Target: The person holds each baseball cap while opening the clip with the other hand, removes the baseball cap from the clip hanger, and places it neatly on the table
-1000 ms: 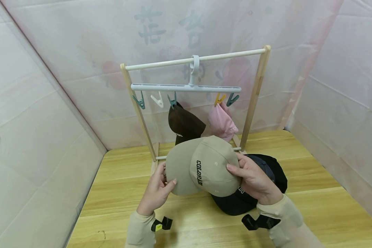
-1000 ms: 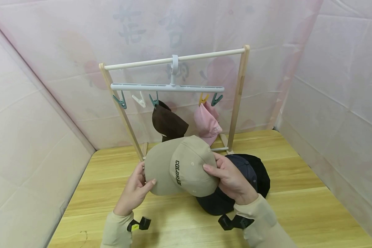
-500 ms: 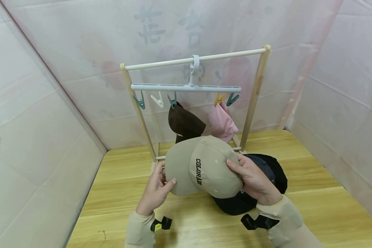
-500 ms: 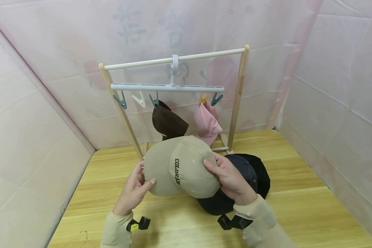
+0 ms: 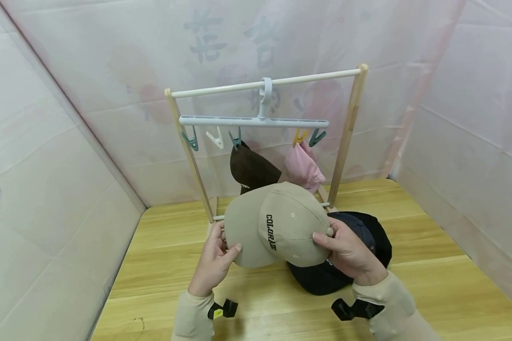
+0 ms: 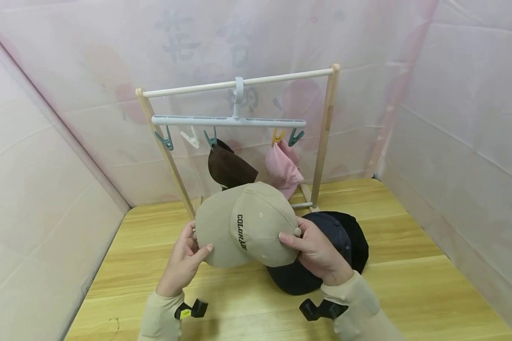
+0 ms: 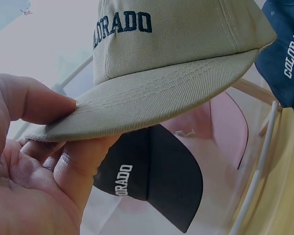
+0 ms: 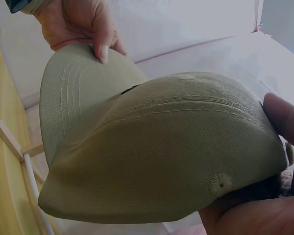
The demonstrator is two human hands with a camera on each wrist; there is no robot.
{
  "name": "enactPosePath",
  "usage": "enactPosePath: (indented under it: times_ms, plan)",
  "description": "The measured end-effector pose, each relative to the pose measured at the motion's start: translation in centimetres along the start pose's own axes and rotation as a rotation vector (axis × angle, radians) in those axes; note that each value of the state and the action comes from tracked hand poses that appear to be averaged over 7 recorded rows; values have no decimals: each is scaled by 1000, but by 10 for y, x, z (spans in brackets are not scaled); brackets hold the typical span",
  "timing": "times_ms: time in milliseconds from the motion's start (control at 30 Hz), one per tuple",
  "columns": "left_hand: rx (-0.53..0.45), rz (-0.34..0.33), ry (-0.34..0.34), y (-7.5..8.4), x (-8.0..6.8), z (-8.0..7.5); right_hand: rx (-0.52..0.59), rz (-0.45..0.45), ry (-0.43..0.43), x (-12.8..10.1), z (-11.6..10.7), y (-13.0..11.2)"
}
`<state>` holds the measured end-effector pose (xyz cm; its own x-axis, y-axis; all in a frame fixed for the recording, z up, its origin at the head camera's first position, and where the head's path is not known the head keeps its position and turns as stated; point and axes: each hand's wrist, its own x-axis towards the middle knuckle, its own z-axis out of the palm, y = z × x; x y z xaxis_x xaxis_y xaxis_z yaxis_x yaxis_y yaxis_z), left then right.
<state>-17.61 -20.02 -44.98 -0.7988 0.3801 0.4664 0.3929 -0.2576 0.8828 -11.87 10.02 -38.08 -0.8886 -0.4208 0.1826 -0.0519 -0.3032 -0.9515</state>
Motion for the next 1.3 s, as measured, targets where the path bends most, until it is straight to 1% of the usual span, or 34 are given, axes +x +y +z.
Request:
enactPosePath:
  times_ms: [167, 300, 467, 633, 800, 867, 933, 1033, 1100, 1300]
  plan:
    - [-18, -17, -2, -1, -1, 1, -5, -25, -11, 0, 0, 2]
    - [-29, -29, 14, 1, -1, 3, -14, -9, 1, -2, 1, 2]
    - [-68, -53, 18, 1, -3, 6, 20, 4, -6, -2, 5, 5]
    - [-95, -109, 15, 2, -10, 8, 36, -7, 7, -2, 7, 7]
    - [-126, -180, -28, 3, -15, 7, 28, -17, 47, -2, 7, 7]
    - [-147, -208, -48, 4, -16, 7, 24, -9, 73, -1, 6, 8]
    - [-173, -236, -53, 5, -17, 8, 20, 9, 104, 0, 5, 9]
    - [-195, -273, -39, 6, -21, 9, 8, 41, 144, 1, 4, 10]
    - [-196, -287, -18, 6, -24, 10, 4, 56, 146, 1, 3, 10]
    - [-230, -303, 37, 5, -26, 14, -7, 45, 69, -4, -4, 5]
